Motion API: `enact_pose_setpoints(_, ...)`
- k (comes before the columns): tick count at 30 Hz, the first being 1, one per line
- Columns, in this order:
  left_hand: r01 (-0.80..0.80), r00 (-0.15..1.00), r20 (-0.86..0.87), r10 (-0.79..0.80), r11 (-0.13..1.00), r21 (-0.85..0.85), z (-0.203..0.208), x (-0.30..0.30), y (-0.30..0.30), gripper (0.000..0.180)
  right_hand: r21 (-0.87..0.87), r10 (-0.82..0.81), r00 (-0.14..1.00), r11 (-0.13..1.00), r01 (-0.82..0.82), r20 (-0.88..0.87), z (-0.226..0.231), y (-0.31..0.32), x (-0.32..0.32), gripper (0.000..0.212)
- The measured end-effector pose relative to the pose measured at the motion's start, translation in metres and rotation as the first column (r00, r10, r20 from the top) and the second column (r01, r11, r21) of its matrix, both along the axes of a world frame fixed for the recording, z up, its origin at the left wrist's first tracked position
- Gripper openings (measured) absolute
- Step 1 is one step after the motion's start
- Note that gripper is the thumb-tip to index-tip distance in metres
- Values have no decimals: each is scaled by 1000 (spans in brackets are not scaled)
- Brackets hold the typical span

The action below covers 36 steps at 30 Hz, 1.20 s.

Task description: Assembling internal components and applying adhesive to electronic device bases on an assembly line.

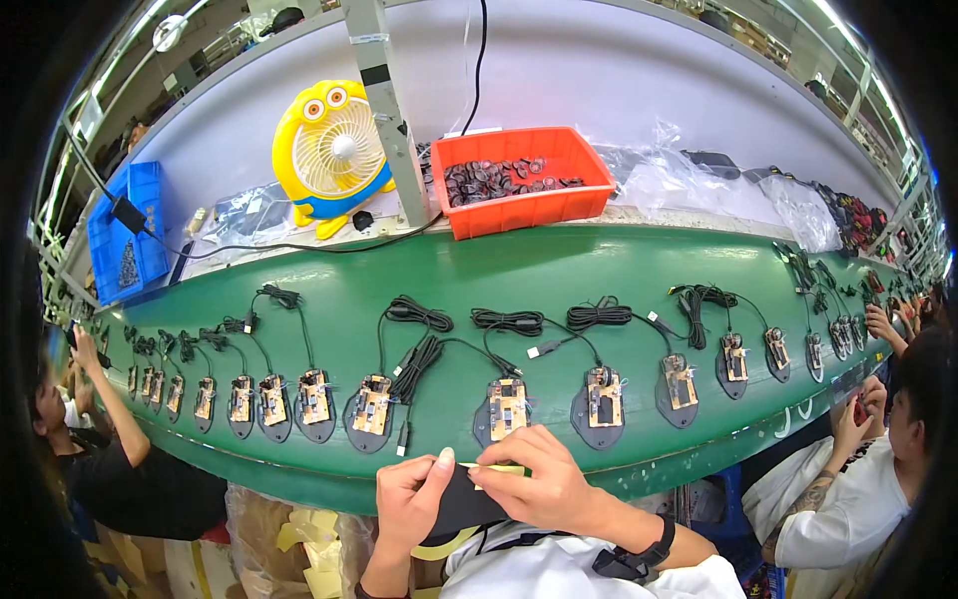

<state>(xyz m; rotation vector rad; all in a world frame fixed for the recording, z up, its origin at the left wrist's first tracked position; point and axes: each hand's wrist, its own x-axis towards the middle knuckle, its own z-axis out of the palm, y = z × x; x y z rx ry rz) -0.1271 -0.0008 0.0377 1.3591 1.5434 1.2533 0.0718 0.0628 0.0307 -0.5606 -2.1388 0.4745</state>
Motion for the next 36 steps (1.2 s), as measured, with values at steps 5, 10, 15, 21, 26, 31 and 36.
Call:
enact_pose_setpoints(5, 2, 1000, 21, -3, 999, 50, 6, 4, 3, 39, -249, 5, 991, 968, -39, -134, -7, -2, -4, 25)
enact_pose_setpoints(10, -17, 999, 39, 21, 992, -122, 6, 0, 7, 43, 202, 81, 997, 976, -78, -8, 2, -3, 2, 25)
enact_pose_setpoints(15, -25, 997, -75, 22, 999, -38, 3, 3, 4, 35, -116, 104, 948, 983, -145, -301, -16, -11, -4, 16)
enact_pose_setpoints(21, 25, 966, -255, 37, 972, 235, -5, 6, 3, 28, -736, -292, 809, 635, -236, -511, -26, -11, -6, 6)
enact_pose_setpoints(26, 290, 895, -405, -186, 933, 212, -5, -1, -3, 21, -754, -363, 832, 649, -97, -419, -26, 22, 25, 6)
enact_pose_setpoints(31, 522, 721, -633, -282, 821, 230, -10, 20, 2, 31, -759, -295, 940, 648, 65, -171, -33, 28, 28, 7)
enact_pose_setpoints(36, 536, 599, -784, -163, 809, 241, -25, 29, 7, 35, -665, -305, 952, 716, 210, -28, -27, 30, 20, 9)
